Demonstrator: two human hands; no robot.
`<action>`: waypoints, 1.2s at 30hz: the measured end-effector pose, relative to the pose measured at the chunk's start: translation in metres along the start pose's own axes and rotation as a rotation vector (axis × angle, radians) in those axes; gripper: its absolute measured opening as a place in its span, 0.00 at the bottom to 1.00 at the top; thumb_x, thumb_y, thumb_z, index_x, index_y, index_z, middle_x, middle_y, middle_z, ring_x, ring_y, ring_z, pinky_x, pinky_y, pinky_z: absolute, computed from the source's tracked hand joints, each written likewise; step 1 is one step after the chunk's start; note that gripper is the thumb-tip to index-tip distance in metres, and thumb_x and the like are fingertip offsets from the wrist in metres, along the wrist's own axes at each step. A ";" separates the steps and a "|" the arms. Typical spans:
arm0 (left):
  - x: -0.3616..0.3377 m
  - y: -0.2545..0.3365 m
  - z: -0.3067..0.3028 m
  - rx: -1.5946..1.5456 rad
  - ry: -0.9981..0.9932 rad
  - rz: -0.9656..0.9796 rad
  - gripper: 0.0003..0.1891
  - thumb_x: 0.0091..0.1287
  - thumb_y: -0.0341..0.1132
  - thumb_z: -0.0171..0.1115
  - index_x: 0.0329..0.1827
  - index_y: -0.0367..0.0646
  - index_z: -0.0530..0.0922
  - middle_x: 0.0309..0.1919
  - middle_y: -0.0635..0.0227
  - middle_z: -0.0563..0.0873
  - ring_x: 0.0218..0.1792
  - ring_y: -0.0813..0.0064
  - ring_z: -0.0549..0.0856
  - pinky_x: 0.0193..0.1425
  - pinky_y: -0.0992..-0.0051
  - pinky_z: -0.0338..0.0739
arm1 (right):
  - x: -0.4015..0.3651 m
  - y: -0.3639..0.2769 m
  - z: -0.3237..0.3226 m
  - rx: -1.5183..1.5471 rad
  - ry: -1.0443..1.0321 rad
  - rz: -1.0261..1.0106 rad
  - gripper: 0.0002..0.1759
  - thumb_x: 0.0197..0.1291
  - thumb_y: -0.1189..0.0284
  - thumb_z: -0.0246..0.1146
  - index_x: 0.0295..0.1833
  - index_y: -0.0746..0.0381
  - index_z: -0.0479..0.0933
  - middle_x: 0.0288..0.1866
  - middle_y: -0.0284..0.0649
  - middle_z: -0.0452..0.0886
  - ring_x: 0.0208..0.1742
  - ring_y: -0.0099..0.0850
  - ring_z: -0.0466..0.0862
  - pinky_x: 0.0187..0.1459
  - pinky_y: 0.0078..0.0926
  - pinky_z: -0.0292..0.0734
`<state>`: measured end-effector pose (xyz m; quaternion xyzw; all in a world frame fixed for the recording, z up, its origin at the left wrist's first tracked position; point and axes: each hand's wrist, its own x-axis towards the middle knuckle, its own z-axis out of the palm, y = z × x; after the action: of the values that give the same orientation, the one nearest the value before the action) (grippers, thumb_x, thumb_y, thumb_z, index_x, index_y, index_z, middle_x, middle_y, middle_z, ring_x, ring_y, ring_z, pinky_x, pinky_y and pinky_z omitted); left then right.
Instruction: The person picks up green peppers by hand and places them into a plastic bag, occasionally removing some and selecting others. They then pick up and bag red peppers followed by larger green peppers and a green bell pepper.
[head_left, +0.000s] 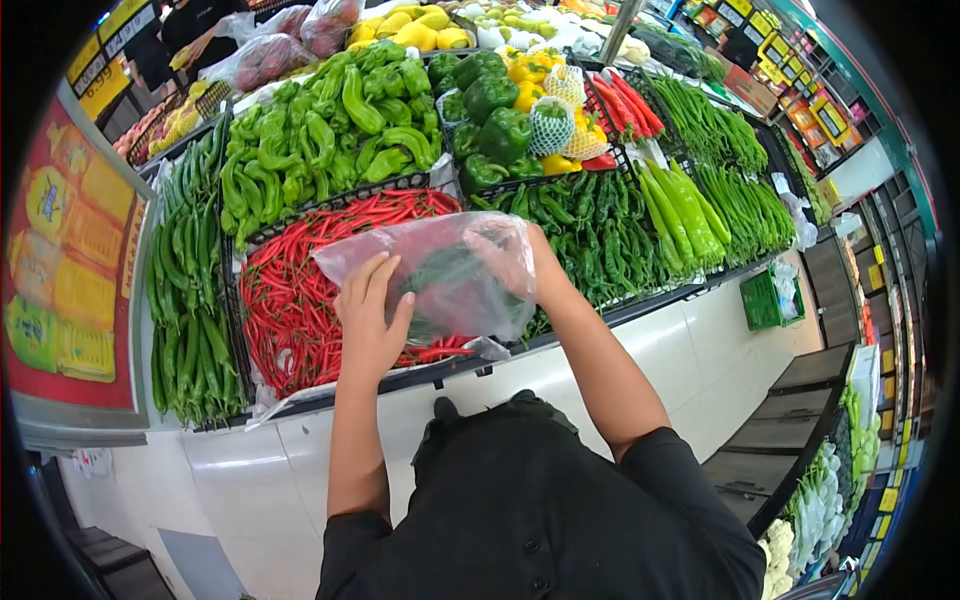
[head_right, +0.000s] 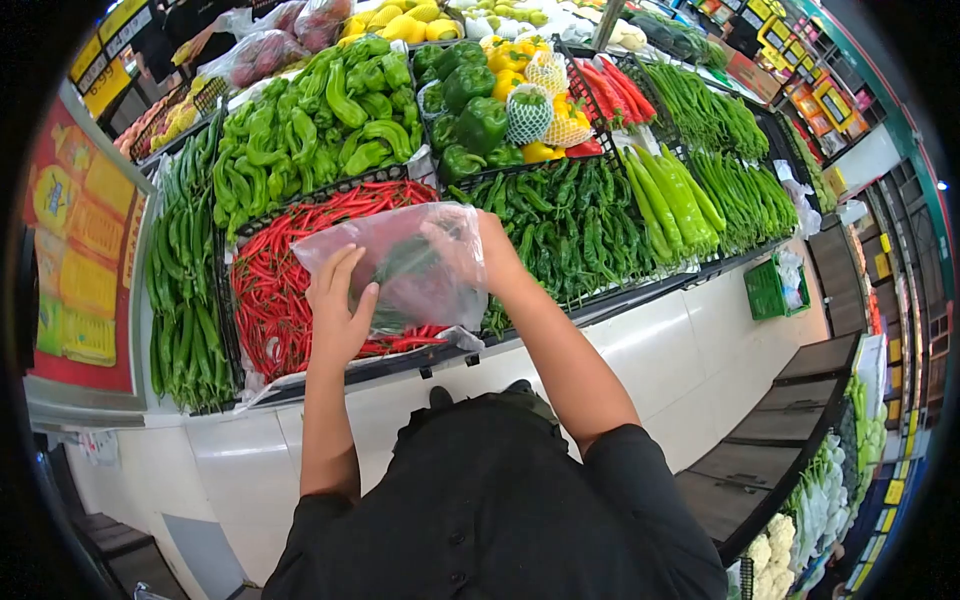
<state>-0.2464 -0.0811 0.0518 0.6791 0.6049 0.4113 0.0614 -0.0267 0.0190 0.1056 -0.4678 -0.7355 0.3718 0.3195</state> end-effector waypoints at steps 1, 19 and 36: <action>0.001 -0.008 0.006 0.011 -0.040 -0.022 0.23 0.67 0.38 0.65 0.65 0.46 0.77 0.66 0.60 0.78 0.67 0.56 0.74 0.71 0.56 0.61 | -0.003 0.004 -0.010 -0.021 -0.015 -0.002 0.17 0.69 0.64 0.66 0.51 0.68 0.84 0.42 0.42 0.89 0.42 0.25 0.85 0.48 0.28 0.80; -0.019 0.119 0.030 -0.739 -0.281 -0.096 0.12 0.72 0.27 0.57 0.55 0.35 0.80 0.52 0.57 0.85 0.51 0.66 0.85 0.56 0.70 0.78 | -0.156 0.071 -0.146 0.591 0.680 0.012 0.10 0.76 0.70 0.61 0.55 0.63 0.80 0.62 0.44 0.84 0.57 0.26 0.83 0.50 0.28 0.88; -0.020 0.240 0.198 -0.957 -0.440 -0.662 0.10 0.79 0.37 0.57 0.45 0.39 0.79 0.24 0.73 0.79 0.20 0.85 0.74 0.23 0.82 0.67 | -0.188 0.165 -0.179 0.776 -0.096 -0.031 0.15 0.68 0.71 0.69 0.55 0.66 0.78 0.43 0.37 0.83 0.45 0.23 0.82 0.47 0.25 0.80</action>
<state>0.0649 -0.0788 0.0518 0.4215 0.5050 0.4465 0.6066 0.2613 -0.0637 0.0356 -0.2832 -0.5614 0.6386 0.4436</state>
